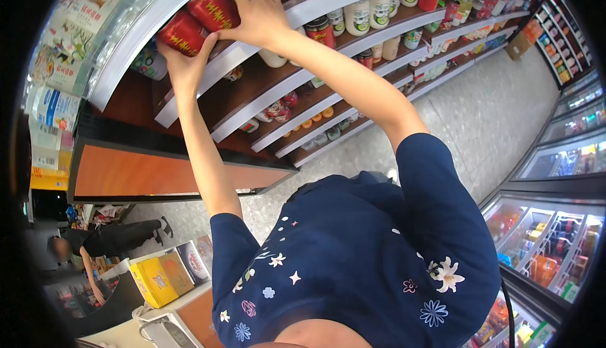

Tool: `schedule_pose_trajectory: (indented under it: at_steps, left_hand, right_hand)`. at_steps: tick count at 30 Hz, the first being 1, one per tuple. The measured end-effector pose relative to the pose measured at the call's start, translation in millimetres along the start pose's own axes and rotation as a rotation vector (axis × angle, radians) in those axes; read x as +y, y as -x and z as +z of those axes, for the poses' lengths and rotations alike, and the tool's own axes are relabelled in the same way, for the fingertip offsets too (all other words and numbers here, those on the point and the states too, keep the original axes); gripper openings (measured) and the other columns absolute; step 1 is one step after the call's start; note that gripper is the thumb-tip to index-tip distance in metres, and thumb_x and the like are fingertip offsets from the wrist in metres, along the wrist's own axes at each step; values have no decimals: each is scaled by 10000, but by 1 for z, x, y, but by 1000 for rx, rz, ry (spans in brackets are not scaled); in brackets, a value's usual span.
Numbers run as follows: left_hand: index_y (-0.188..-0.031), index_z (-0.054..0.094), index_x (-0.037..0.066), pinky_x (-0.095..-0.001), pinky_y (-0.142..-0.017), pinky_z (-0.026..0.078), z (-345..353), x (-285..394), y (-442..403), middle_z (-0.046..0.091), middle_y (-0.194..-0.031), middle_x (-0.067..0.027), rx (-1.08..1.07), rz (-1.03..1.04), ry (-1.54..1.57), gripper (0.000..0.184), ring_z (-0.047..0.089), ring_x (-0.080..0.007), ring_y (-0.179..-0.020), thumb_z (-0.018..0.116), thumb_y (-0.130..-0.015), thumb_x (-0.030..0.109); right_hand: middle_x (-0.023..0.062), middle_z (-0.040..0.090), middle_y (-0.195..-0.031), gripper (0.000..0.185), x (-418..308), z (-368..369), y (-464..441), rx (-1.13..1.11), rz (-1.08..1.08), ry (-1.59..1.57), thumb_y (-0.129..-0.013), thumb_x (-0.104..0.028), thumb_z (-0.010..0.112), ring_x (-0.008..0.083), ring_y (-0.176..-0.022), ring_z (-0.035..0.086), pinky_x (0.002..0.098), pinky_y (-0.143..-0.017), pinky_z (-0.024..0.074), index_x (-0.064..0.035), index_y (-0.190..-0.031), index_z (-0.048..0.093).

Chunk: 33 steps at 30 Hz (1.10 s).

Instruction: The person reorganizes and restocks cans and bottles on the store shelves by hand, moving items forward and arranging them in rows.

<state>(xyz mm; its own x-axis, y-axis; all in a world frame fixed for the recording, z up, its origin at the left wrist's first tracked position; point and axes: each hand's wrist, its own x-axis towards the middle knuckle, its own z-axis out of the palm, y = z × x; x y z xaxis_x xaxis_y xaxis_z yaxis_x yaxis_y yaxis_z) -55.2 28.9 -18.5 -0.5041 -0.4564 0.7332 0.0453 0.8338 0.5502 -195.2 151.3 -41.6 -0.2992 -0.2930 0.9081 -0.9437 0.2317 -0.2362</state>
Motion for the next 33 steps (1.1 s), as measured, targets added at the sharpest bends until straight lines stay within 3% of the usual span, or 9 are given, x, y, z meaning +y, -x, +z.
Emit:
schedule_pose_trajectory:
  at_steps: [4, 6, 10, 13, 18, 21, 25, 28, 33]
  left_hand:
    - [-1411, 197, -153, -501, -1118, 246, 19, 0, 17, 350, -1397, -343, 306, 278, -473, 1150, 333, -437, -1324, 836, -693, 478]
    - [-1457, 201, -69, -601, -1109, 190, 33, 8, 26, 215, -1475, -339, 349, 314, -504, 1122, 209, -500, -1368, 779, -722, 551]
    - [-1503, 209, 38, -703, -1072, 139, 69, 14, 24, 86, -1537, -312, 441, 357, -654, 1071, 89, -529, -1409, 706, -755, 622]
    - [-1525, 181, 81, -722, -1066, 102, 86, 10, 12, 48, -1547, -326, 380, 182, -713, 978, 52, -531, -1423, 553, -841, 672]
    - [-1521, 166, 36, -708, -1076, 86, 92, 6, 14, 93, -1549, -317, 502, 158, -834, 915, 86, -513, -1427, 482, -904, 633]
    - [-1504, 171, -5, -674, -1099, 85, 99, 23, 32, 86, -1547, -303, 516, 192, -796, 880, 83, -499, -1430, 553, -917, 528]
    - [-1458, 236, -33, -602, -1115, 158, 107, 48, 66, 142, -1521, -312, 542, 324, -768, 769, 164, -469, -1409, 598, -931, 394]
    - [-1434, 260, -41, -545, -1125, 191, 113, 66, 94, 180, -1500, -311, 551, 304, -787, 710, 200, -441, -1401, 595, -937, 340]
    - [-1422, 265, -40, -537, -1134, 165, 110, 70, 123, 168, -1508, -296, 576, 269, -779, 683, 179, -432, -1412, 590, -923, 294]
  right_hand:
    - [61, 668, -965, 388, 23, -64, 34, 138, -342, -153, -738, -288, 784, 240, -917, 632, 376, -828, 452, -75, -1033, 650]
    - [52, 666, -924, 265, 50, -103, 74, -10, -347, -174, -762, -190, 755, 229, -864, 636, 365, -812, 466, -80, -986, 664]
    - [113, 672, -956, 249, 165, -161, 155, -215, 33, -25, -785, -125, 715, 247, -860, 644, 359, -781, 500, -33, -1010, 658]
    - [161, 662, -1001, 335, 274, -188, 187, -76, 467, -7, -802, -167, 692, 273, -876, 646, 394, -803, 506, -8, -1087, 617]
    - [155, 651, -1088, 494, 398, -217, 173, 16, 680, 81, -790, -262, 714, 256, -894, 661, 401, -820, 511, -13, -1189, 561]
    - [189, 643, -1116, 634, 428, -219, 148, 23, 710, 159, -751, -325, 754, 297, -959, 655, 411, -865, 501, 19, -1237, 534]
    - [253, 618, -1172, 911, 488, -194, 141, -29, 508, 172, -658, -397, 821, 388, -1037, 626, 415, -893, 496, 111, -1317, 450]
    - [208, 671, -1071, 763, 495, -188, 131, -166, 681, -74, -643, -371, 834, 346, -1005, 653, 408, -857, 509, 34, -1220, 541]
    - [175, 666, -1086, 711, 443, -214, 131, -50, 490, 100, -654, -326, 847, 322, -1001, 649, 389, -852, 501, 1, -1214, 556]
